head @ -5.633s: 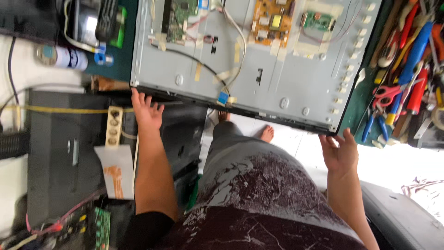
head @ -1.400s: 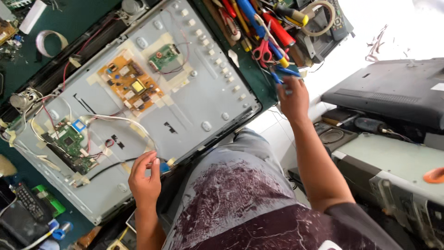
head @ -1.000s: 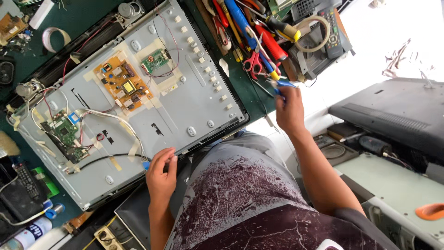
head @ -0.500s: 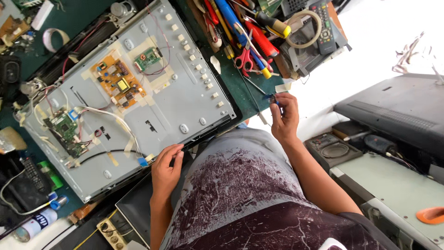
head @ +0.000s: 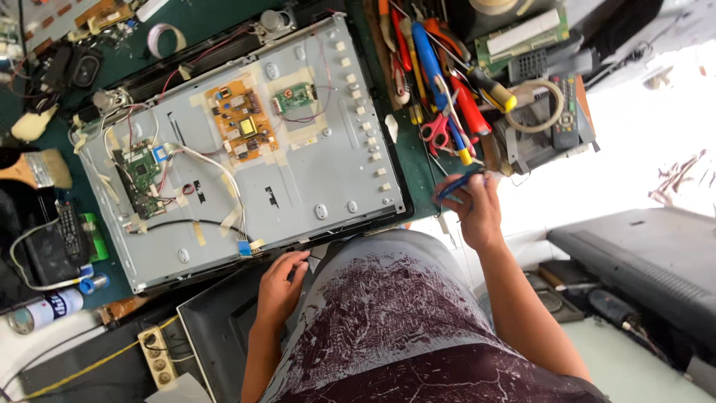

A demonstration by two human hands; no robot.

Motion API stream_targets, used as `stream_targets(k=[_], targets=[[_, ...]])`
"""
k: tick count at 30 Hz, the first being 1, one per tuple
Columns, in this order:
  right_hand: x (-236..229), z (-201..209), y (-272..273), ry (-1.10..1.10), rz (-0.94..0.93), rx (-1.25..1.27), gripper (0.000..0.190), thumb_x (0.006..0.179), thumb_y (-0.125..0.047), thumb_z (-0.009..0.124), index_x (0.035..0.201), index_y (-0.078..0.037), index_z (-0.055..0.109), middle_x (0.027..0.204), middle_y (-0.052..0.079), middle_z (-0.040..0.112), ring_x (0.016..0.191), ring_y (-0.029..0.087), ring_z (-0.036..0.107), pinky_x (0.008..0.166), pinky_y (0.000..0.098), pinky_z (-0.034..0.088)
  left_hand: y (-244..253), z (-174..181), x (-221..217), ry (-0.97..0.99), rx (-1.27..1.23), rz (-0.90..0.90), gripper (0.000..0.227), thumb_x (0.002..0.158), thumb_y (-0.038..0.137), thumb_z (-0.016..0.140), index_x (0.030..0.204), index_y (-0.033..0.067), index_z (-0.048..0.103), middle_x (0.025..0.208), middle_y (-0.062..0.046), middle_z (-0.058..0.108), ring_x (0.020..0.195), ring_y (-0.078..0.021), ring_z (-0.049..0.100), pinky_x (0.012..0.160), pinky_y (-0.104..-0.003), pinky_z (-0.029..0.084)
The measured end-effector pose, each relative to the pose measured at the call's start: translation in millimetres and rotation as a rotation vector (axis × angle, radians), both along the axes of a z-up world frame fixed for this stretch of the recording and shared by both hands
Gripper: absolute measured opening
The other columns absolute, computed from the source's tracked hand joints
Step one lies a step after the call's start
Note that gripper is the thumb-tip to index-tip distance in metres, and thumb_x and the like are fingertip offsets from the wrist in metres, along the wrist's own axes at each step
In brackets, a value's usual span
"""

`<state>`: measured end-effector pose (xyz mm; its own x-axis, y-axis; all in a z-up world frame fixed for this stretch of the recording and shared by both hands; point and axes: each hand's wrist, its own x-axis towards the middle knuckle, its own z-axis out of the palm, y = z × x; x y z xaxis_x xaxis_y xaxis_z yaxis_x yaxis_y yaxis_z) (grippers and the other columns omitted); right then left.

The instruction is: The person works on the back of a disassembled television, manipulating internal wires and circuit boards. They use a pair of pliers to cut a wire and handle various connectors and components within the device's chassis.

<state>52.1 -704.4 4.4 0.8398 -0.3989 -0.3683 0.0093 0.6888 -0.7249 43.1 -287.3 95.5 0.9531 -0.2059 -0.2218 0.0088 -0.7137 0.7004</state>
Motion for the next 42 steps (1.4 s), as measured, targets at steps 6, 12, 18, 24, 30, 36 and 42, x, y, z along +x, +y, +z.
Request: stream_targets(k=[6,12,18,24,30,36,42], targets=[[12,-22,14,0.296,0.304,-0.405,0.052,0.1,-0.019,0.08,0.135,-0.003,0.046,0.104,0.017,0.07,0.092,0.026,0.073,0.081,0.04,0.061,33,-31,-19,-0.051,0.05,0.068,0.025,0.099,0.021,0.075,0.123,0.0214,0.082,0.118,-0.003,0.082,0.103,-0.0259,0.08,0.09,-0.041,0.064],[37,-32,28,0.656,0.637,-1.031,0.028,0.103,-0.047,0.07,0.119,-0.025,0.075,0.107,0.019,0.076,0.108,0.045,0.072,0.097,0.0561,0.056,126,-47,-19,-0.102,0.182,0.386,0.022,0.103,0.013,0.071,0.123,0.0052,0.079,0.114,-0.021,0.078,0.106,-0.0446,0.074,0.094,-0.053,0.057],[47,-46,43,0.77,0.768,-1.259,0.035,0.1,-0.06,0.078,0.115,-0.029,0.077,0.11,0.014,0.078,0.111,0.044,0.072,0.098,0.0567,0.055,243,-74,-28,-0.181,0.307,0.79,0.034,0.103,0.023,0.077,0.131,0.0037,0.074,0.126,-0.02,0.075,0.116,-0.037,0.072,0.101,-0.048,0.057],[42,-32,72,0.727,0.616,-1.251,0.044,0.106,-0.058,0.079,0.114,-0.015,0.072,0.103,0.027,0.072,0.107,0.053,0.068,0.091,0.0607,0.052,347,-93,-13,-0.1,0.339,0.962,0.061,0.107,0.039,0.074,0.149,-0.0033,0.06,0.142,-0.026,0.062,0.134,-0.0442,0.061,0.113,-0.056,0.051],[37,-19,96,0.697,0.4,-1.203,0.045,0.108,-0.053,0.085,0.107,-0.012,0.069,0.086,0.015,0.066,0.084,0.035,0.066,0.077,0.049,0.051,443,-139,7,0.044,0.347,0.978,0.074,0.119,0.052,0.049,0.164,-0.0057,0.041,0.16,-0.032,0.043,0.151,-0.0461,0.044,0.126,-0.06,0.033],[36,-13,114,0.7,0.299,-1.225,0.048,0.109,-0.053,0.088,0.102,-0.012,0.065,0.084,0.01,0.064,0.08,0.028,0.064,0.075,0.0402,0.05,513,-207,36,-0.651,0.858,0.358,0.027,0.099,-0.002,0.067,0.126,-0.0033,0.063,0.11,-0.035,0.071,0.085,-0.0467,0.076,0.075,-0.054,0.06],[30,-40,104,0.669,0.317,-1.384,0.052,0.113,-0.054,0.091,0.106,-0.008,0.067,0.09,0.02,0.065,0.087,0.038,0.064,0.078,0.0472,0.048,511,-203,48,-0.939,0.865,0.354,0.016,0.093,-0.005,0.074,0.106,0.0013,0.067,0.077,-0.016,0.07,0.057,-0.0335,0.066,0.052,-0.046,0.049]])
